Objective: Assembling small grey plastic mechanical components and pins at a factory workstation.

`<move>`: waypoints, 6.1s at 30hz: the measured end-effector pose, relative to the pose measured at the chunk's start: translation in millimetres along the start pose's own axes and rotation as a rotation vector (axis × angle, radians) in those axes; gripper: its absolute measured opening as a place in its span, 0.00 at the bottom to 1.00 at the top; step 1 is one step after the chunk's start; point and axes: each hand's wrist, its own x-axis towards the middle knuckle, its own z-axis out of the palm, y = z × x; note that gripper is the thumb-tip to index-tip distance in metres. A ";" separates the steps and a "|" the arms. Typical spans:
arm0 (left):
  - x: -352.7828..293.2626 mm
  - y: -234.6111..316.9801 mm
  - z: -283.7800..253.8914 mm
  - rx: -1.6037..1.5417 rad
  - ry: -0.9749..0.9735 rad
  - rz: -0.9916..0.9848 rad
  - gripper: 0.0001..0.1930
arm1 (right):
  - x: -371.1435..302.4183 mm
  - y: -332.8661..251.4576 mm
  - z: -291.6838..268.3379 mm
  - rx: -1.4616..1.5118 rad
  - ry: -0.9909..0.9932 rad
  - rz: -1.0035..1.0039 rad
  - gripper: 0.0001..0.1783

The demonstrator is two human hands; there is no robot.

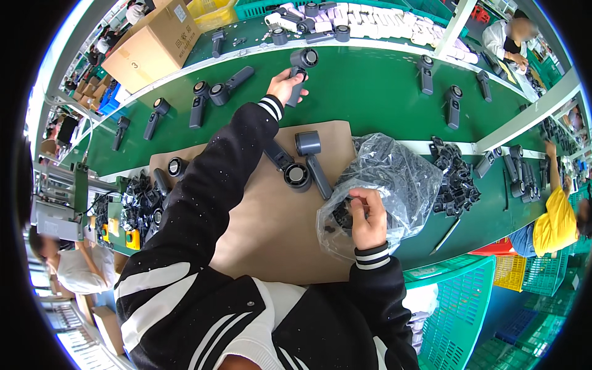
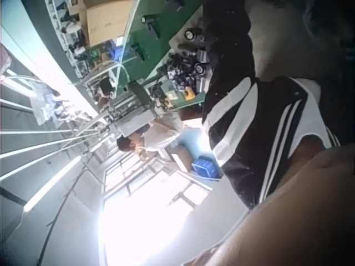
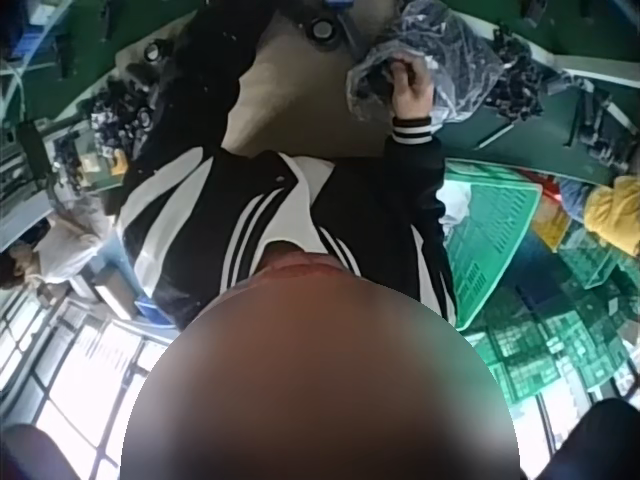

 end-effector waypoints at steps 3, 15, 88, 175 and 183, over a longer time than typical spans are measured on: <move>-1.1 3.5 2.5 -0.019 0.024 0.000 0.10 | 1.7 4.5 -1.0 0.007 0.006 -0.011 0.11; 47.3 -44.1 -19.2 1.255 0.414 0.094 0.29 | 1.5 0.3 -13.0 -0.156 -0.174 0.358 0.12; -363.2 47.9 -354.3 1.111 0.430 0.045 0.15 | -56.7 -10.1 93.4 -0.199 -0.599 -0.176 0.05; -348.8 6.1 -12.0 0.384 0.061 0.614 0.14 | -62.2 -34.8 99.3 0.435 -0.300 -0.066 0.15; -345.2 7.4 15.3 0.235 0.117 0.687 0.12 | -55.8 -41.0 87.2 0.516 -0.304 -0.165 0.19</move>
